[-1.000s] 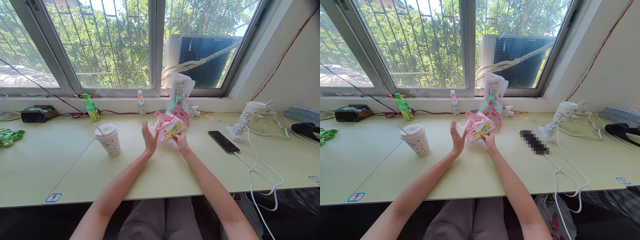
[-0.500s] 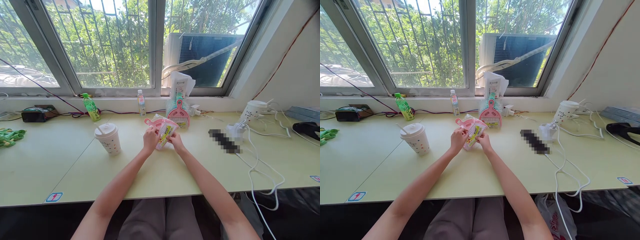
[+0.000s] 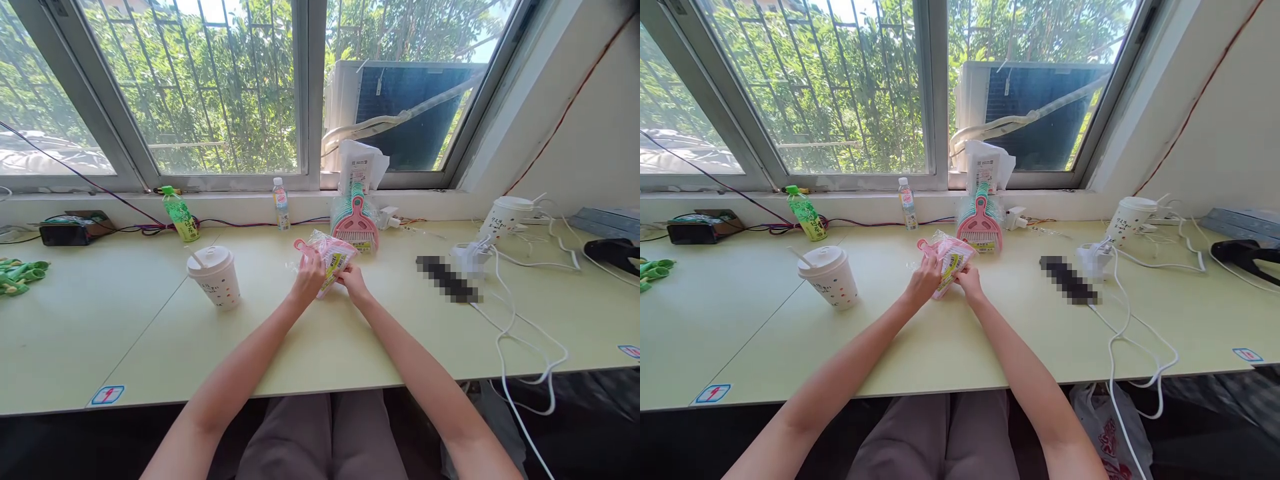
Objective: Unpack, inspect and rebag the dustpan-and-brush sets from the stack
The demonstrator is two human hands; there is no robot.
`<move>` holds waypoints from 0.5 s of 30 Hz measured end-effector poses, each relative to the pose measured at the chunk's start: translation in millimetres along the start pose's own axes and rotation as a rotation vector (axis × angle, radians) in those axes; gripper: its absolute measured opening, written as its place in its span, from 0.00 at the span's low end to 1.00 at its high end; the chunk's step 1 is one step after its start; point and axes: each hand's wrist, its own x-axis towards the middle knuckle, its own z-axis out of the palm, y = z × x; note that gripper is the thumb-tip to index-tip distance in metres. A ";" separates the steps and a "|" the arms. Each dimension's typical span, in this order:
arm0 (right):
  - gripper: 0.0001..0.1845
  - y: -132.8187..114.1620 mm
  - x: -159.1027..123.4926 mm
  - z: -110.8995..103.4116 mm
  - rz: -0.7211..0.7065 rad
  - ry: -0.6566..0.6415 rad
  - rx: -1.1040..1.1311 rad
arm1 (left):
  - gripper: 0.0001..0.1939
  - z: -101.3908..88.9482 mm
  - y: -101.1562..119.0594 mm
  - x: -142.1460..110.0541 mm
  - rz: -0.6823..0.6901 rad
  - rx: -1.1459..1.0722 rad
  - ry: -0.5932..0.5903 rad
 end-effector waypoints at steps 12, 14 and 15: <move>0.12 -9.0 -7.8 0.0 0.034 -0.095 -0.063 | 0.29 6.1 8.8 -9.7 0.008 -0.195 0.085; 0.12 -11.3 -10.0 1.8 0.039 -0.147 -0.101 | 0.30 3.7 6.4 -8.3 -0.043 -0.125 0.097; 0.12 -12.1 -10.7 2.7 0.039 -0.173 -0.114 | 0.30 2.3 5.4 -7.3 -0.070 -0.100 0.105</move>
